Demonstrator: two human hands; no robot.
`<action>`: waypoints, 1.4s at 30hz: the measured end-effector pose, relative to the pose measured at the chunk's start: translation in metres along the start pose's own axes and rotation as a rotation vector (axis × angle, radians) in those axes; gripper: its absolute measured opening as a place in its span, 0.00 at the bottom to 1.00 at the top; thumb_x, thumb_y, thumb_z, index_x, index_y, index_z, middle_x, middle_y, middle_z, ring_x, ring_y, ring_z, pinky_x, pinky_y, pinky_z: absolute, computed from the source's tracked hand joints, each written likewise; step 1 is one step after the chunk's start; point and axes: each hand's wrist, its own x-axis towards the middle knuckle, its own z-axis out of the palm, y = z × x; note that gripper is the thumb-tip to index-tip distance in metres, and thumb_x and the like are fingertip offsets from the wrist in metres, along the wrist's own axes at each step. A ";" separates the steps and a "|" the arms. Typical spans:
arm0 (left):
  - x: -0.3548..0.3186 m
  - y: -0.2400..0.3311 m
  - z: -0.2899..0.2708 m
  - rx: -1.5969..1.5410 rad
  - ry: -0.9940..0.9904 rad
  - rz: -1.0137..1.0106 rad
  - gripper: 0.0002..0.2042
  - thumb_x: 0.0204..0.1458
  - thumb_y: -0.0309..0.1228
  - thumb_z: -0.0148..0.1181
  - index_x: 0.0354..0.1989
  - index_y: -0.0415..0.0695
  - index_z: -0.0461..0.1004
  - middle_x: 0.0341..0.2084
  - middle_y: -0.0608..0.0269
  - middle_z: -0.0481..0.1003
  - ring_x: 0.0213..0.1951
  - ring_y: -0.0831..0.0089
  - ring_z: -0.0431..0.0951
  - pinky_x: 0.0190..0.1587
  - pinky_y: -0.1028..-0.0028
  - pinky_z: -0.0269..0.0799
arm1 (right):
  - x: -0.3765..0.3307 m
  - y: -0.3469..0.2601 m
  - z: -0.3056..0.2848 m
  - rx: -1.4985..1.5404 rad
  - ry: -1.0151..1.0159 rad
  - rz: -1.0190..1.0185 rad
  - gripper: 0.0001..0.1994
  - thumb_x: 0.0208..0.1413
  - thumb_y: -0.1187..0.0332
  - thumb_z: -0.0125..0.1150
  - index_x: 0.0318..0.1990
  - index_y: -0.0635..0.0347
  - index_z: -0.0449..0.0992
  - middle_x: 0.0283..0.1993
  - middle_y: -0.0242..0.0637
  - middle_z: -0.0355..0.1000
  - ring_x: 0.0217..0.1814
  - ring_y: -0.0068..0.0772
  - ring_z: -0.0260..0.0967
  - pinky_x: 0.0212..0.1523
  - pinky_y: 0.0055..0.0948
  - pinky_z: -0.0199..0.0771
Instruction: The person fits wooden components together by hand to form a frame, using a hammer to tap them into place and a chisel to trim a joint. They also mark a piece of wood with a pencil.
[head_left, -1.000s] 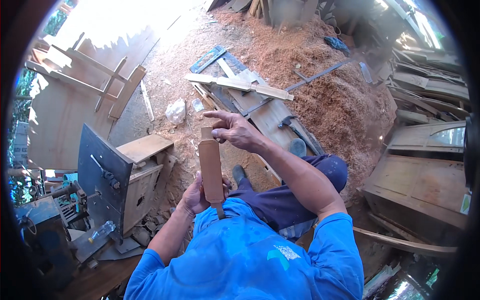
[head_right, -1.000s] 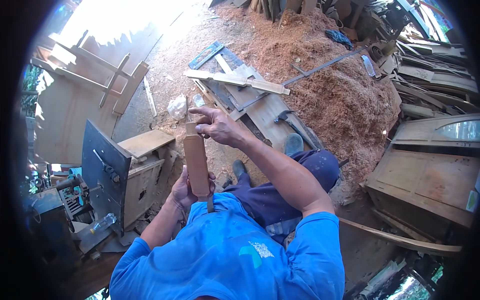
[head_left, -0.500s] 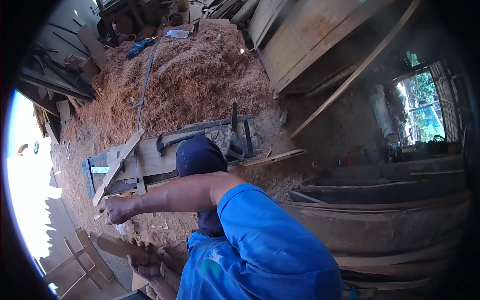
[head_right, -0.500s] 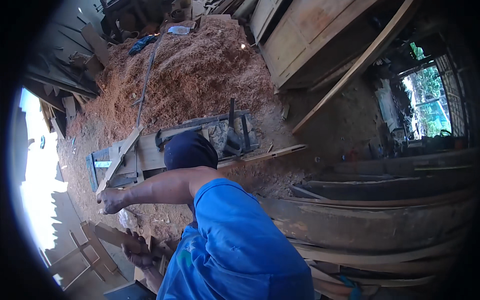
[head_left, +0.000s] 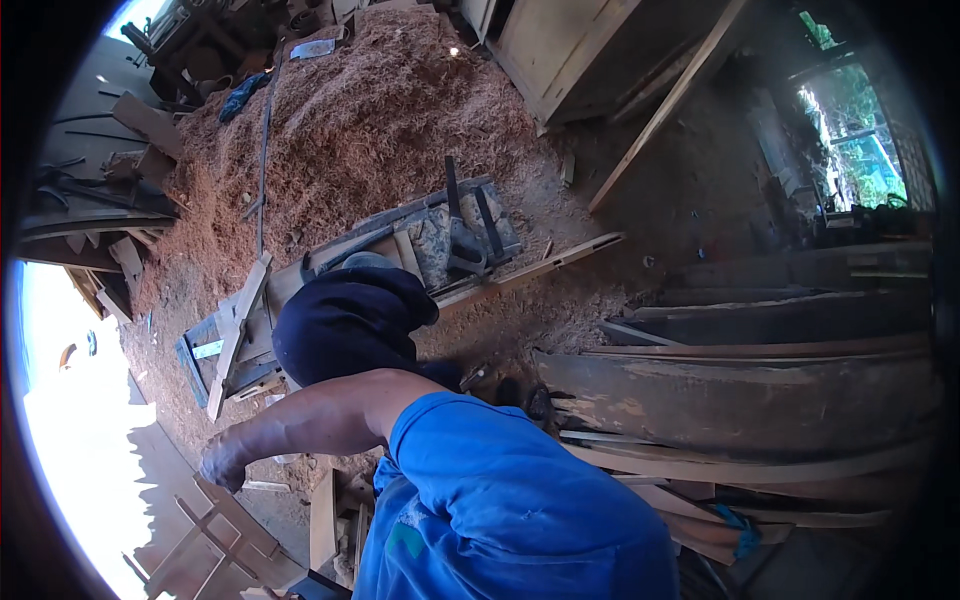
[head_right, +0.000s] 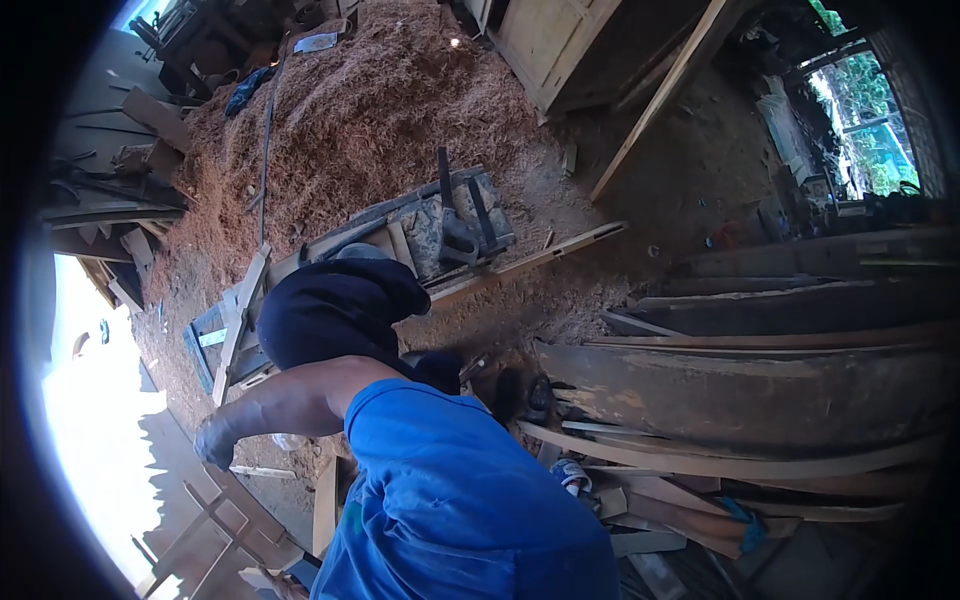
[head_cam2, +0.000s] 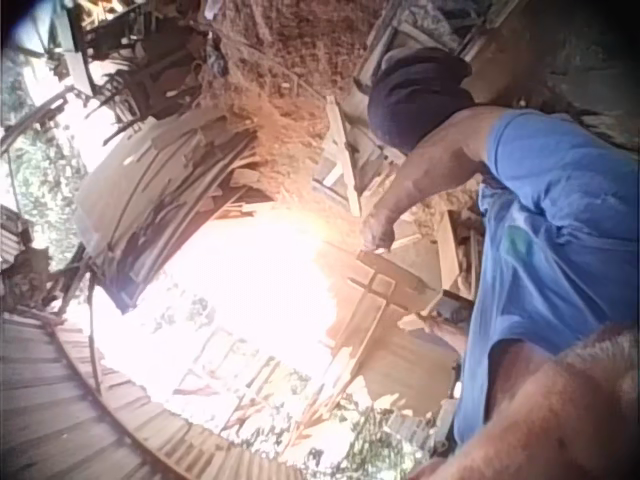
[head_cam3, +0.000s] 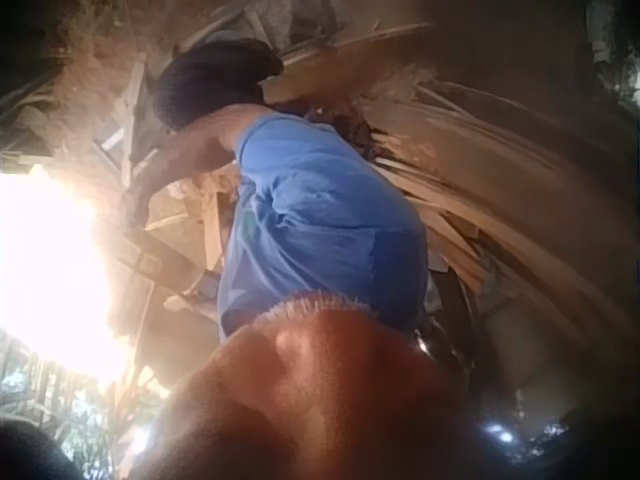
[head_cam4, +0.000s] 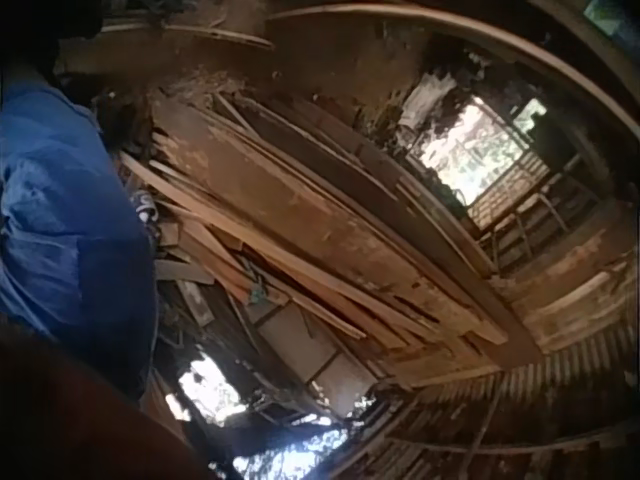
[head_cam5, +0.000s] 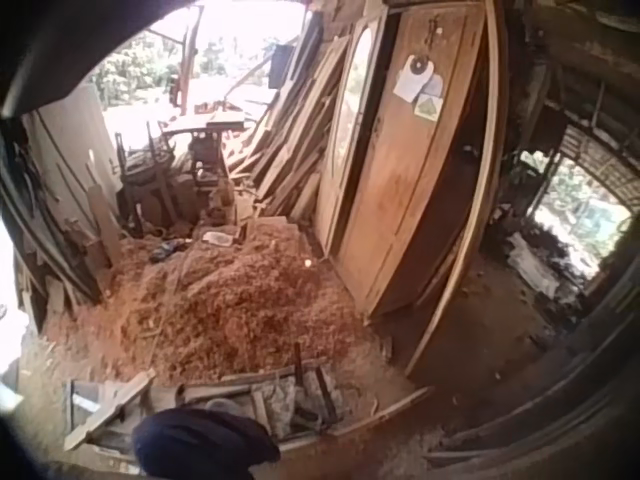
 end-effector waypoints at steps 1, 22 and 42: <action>-0.004 -0.001 0.007 0.005 0.008 -0.006 0.29 0.62 0.51 0.57 0.58 0.35 0.70 0.45 0.43 0.78 0.44 0.63 0.79 0.43 0.67 0.76 | -0.005 0.002 0.005 -0.041 0.047 -0.087 0.17 0.49 0.57 0.65 0.37 0.64 0.84 0.37 0.47 0.80 0.40 0.46 0.78 0.40 0.42 0.77; 0.005 -0.034 0.035 -0.019 -0.001 -0.028 0.31 0.59 0.51 0.60 0.57 0.32 0.70 0.44 0.40 0.78 0.43 0.59 0.80 0.42 0.64 0.77 | -0.290 -0.090 -0.078 0.840 0.734 0.311 0.18 0.60 0.66 0.63 0.53 0.70 0.77 0.39 0.43 0.80 0.40 0.31 0.77 0.44 0.33 0.75; 0.011 -0.054 0.029 0.001 0.028 -0.073 0.33 0.57 0.51 0.63 0.56 0.29 0.70 0.43 0.37 0.77 0.42 0.56 0.80 0.42 0.62 0.78 | -0.254 -0.071 -0.027 0.140 0.460 0.432 0.18 0.56 0.59 0.63 0.52 0.55 0.78 0.39 0.48 0.79 0.44 0.53 0.78 0.46 0.46 0.76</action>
